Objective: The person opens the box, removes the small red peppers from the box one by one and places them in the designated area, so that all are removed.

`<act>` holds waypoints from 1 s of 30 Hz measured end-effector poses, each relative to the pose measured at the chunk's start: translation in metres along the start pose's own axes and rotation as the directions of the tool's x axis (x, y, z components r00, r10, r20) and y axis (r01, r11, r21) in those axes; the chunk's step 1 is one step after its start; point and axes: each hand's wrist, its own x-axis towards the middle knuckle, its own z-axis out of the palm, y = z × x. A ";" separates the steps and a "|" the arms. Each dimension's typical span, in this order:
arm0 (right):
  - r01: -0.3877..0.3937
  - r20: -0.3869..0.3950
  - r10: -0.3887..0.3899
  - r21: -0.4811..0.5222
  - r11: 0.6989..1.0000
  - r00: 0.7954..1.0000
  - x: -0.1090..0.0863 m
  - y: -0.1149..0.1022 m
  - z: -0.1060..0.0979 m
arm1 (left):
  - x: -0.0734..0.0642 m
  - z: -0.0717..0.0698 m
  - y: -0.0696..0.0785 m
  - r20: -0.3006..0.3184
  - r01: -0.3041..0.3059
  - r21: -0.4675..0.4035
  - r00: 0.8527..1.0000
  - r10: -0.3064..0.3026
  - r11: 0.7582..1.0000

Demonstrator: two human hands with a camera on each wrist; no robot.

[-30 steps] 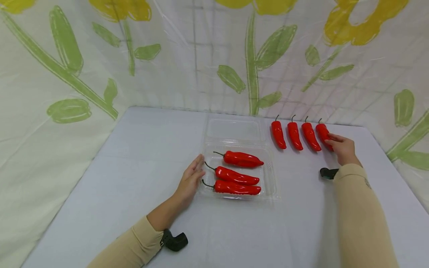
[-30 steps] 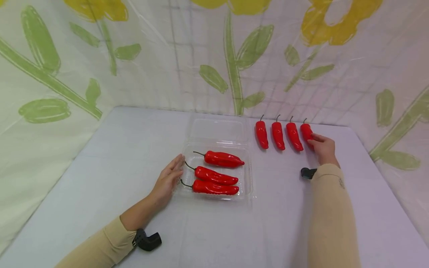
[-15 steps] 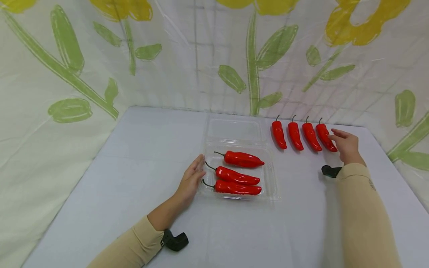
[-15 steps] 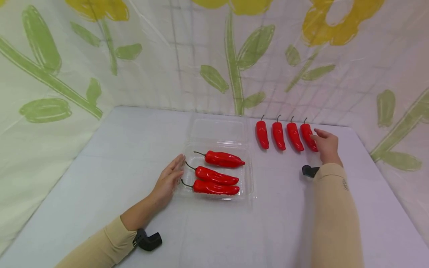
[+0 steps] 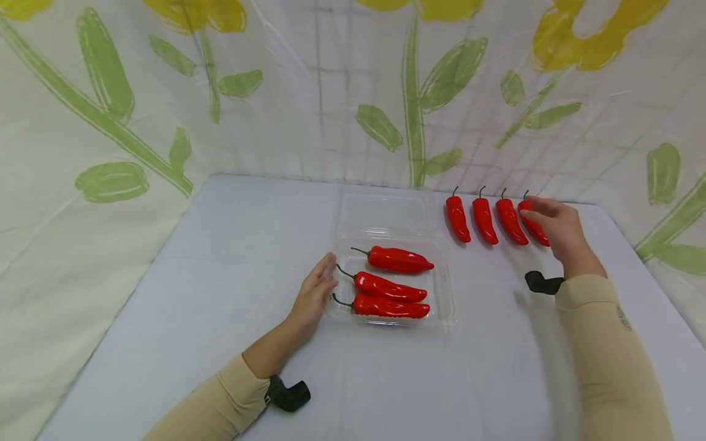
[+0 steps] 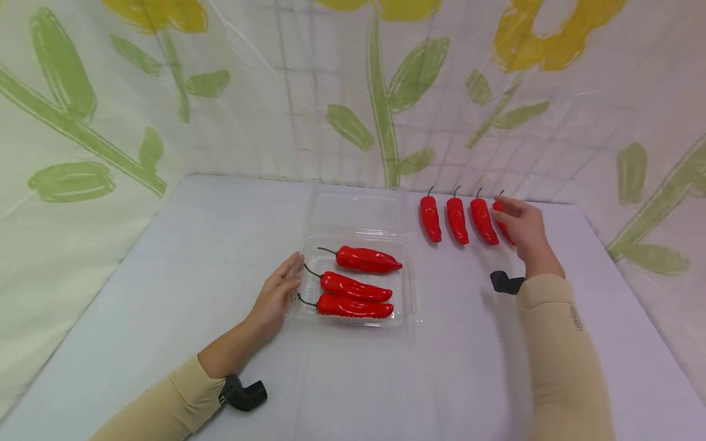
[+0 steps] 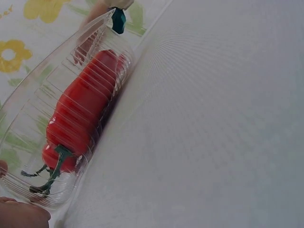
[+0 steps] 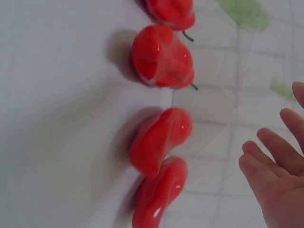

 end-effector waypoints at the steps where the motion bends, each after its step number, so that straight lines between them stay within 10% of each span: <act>1: 0.014 0.007 -0.014 -0.002 1.000 1.000 -0.003 -0.002 0.002 | 0.000 0.000 0.000 0.000 0.004 -0.002 1.000 -0.004 1.000; 17: 0.236 0.163 -0.225 -0.047 0.971 0.961 -0.047 -0.031 0.041 | 0.000 0.000 0.002 0.005 0.002 -0.009 1.000 -0.002 1.000; 30: 0.330 0.343 -0.326 0.048 0.943 0.881 -0.082 -0.054 0.082 | 0.001 0.000 0.000 0.010 -0.003 -0.020 1.000 0.003 1.000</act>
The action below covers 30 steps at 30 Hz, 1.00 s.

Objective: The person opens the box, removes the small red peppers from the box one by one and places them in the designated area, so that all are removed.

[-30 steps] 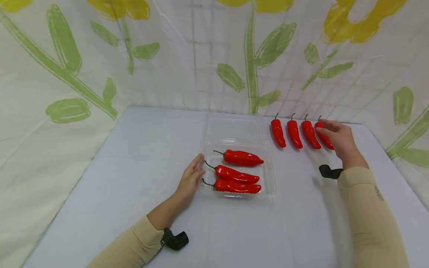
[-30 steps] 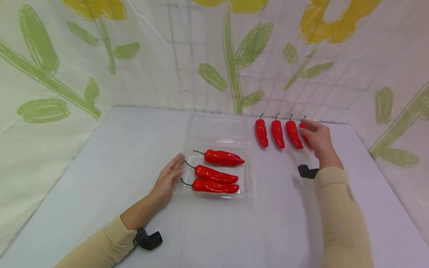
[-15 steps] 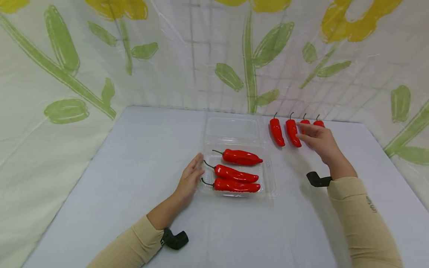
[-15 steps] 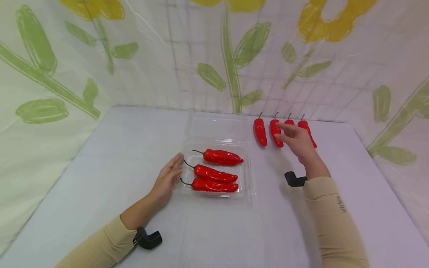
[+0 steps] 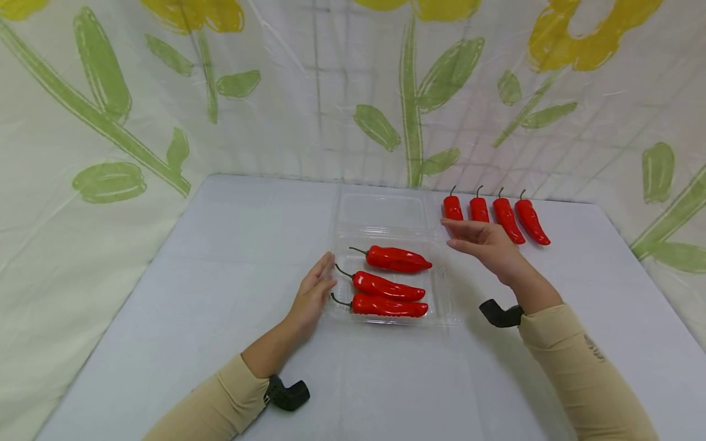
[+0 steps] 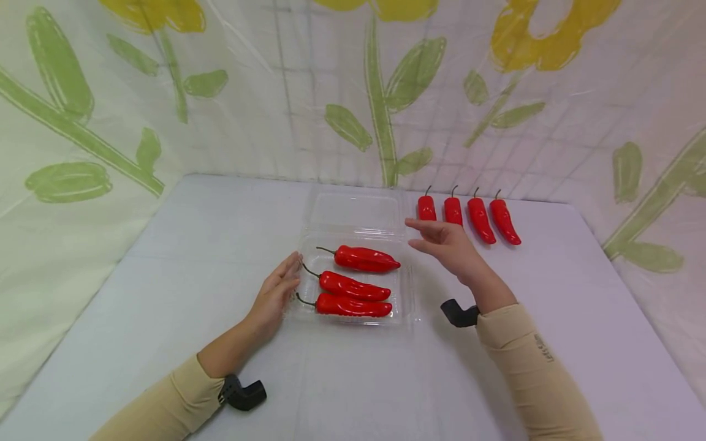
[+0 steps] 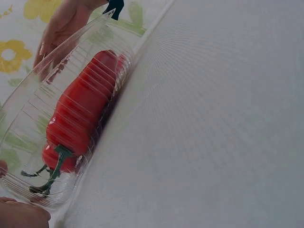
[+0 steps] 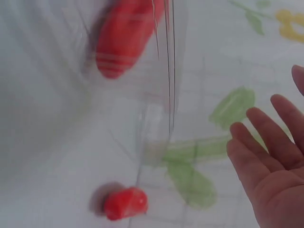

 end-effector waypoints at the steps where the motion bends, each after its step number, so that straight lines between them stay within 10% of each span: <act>1: 0.008 0.015 -0.008 -0.001 1.000 1.000 0.000 -0.002 0.003 | 0.000 0.000 0.000 0.000 0.000 -0.002 1.000 0.000 1.000; 12: 0.120 0.191 -0.111 -0.040 0.992 0.975 0.003 -0.026 0.032 | 0.000 -0.001 0.000 -0.002 -0.006 -0.021 1.000 0.006 1.000; 30: 0.213 0.504 -0.041 -0.288 0.934 0.862 0.011 -0.058 0.080 | 0.000 0.000 0.001 -0.004 0.001 -0.003 1.000 -0.001 1.000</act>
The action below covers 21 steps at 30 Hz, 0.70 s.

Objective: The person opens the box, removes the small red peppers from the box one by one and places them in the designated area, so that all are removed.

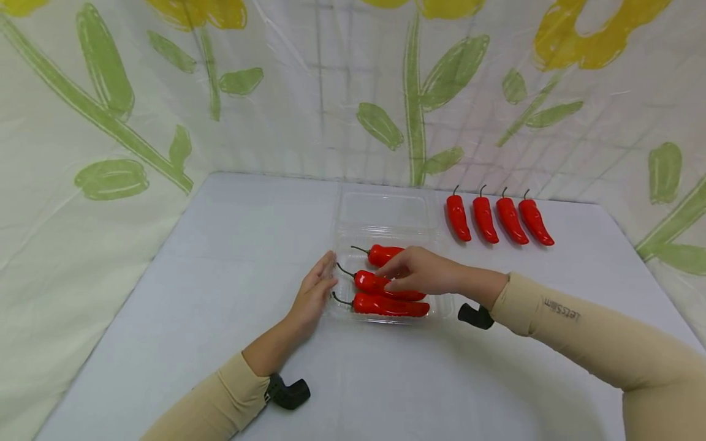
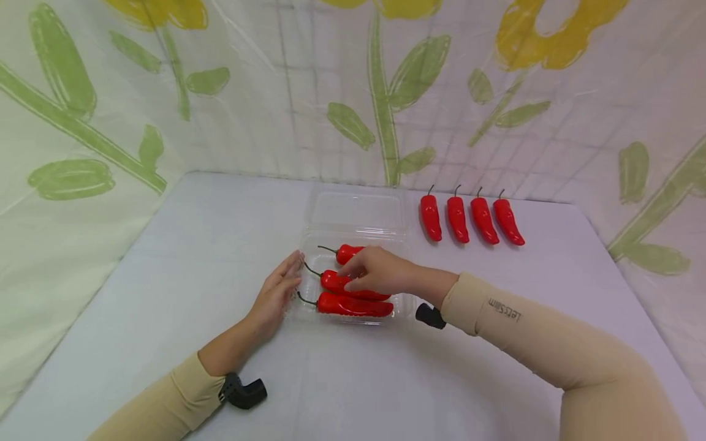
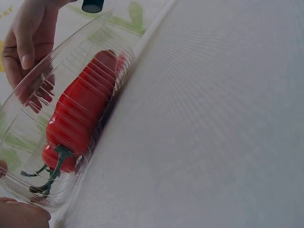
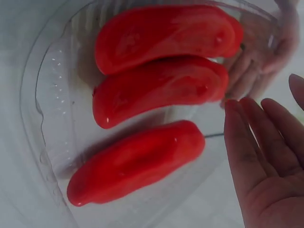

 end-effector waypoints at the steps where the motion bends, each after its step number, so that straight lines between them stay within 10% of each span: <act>1: -0.005 0.016 0.005 -0.018 1.000 1.000 0.002 -0.002 0.002 | 0.000 0.000 0.000 -0.002 0.002 -0.002 1.000 -0.002 1.000; 21: -0.064 0.118 0.102 -0.296 0.953 0.988 0.018 -0.016 0.021 | 0.000 0.002 0.001 -0.012 -0.002 -0.037 1.000 0.001 0.999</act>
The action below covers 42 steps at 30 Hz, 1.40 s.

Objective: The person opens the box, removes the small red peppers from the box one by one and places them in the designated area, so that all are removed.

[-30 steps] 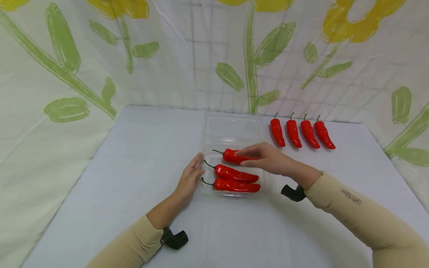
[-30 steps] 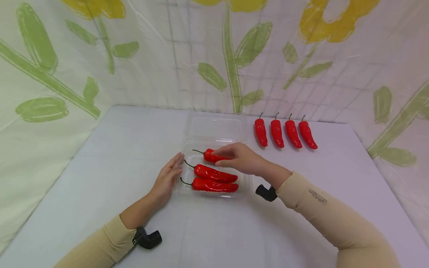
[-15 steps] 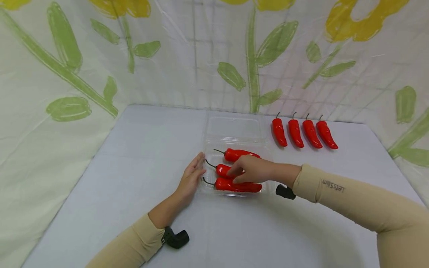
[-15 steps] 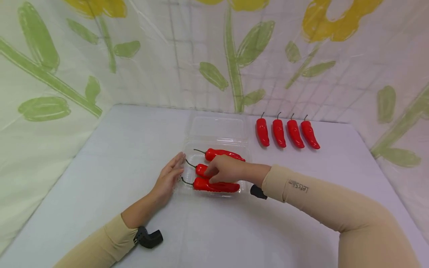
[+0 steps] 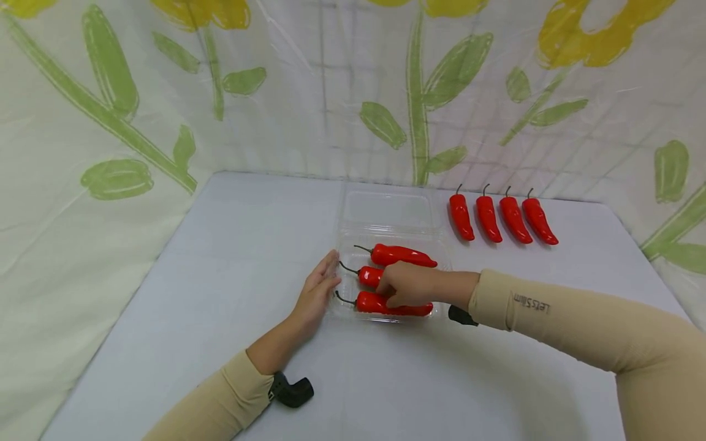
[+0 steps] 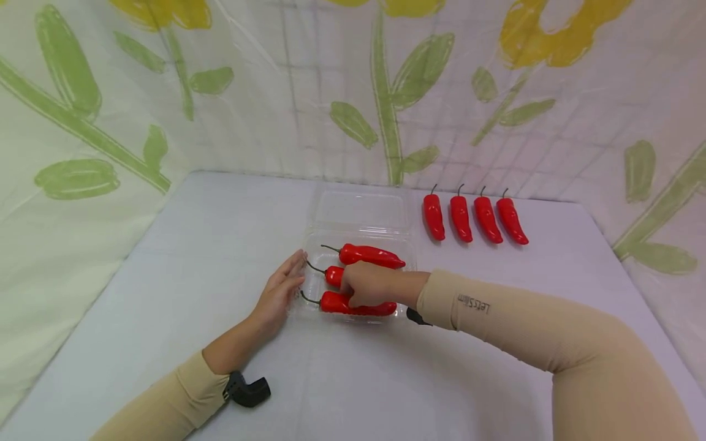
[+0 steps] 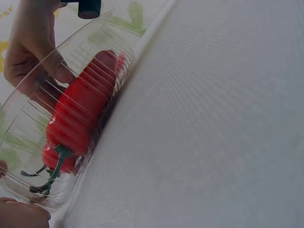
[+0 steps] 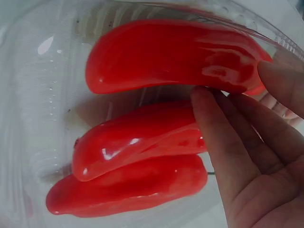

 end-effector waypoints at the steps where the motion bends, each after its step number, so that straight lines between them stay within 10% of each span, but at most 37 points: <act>1: -0.007 0.007 0.007 -0.009 1.000 1.000 0.001 -0.001 0.000 | 0.000 0.000 0.000 -0.002 0.000 -0.001 1.000 0.000 1.000; 24: -0.124 0.061 0.132 -0.121 0.985 0.989 0.008 -0.002 0.009 | -0.001 -0.001 0.000 -0.010 0.016 0.018 1.000 -0.016 1.000; 42: 0.037 0.104 -0.032 -0.048 0.998 0.994 0.001 0.014 0.004 | 0.000 -0.002 -0.001 0.027 -0.023 0.022 0.999 0.023 0.999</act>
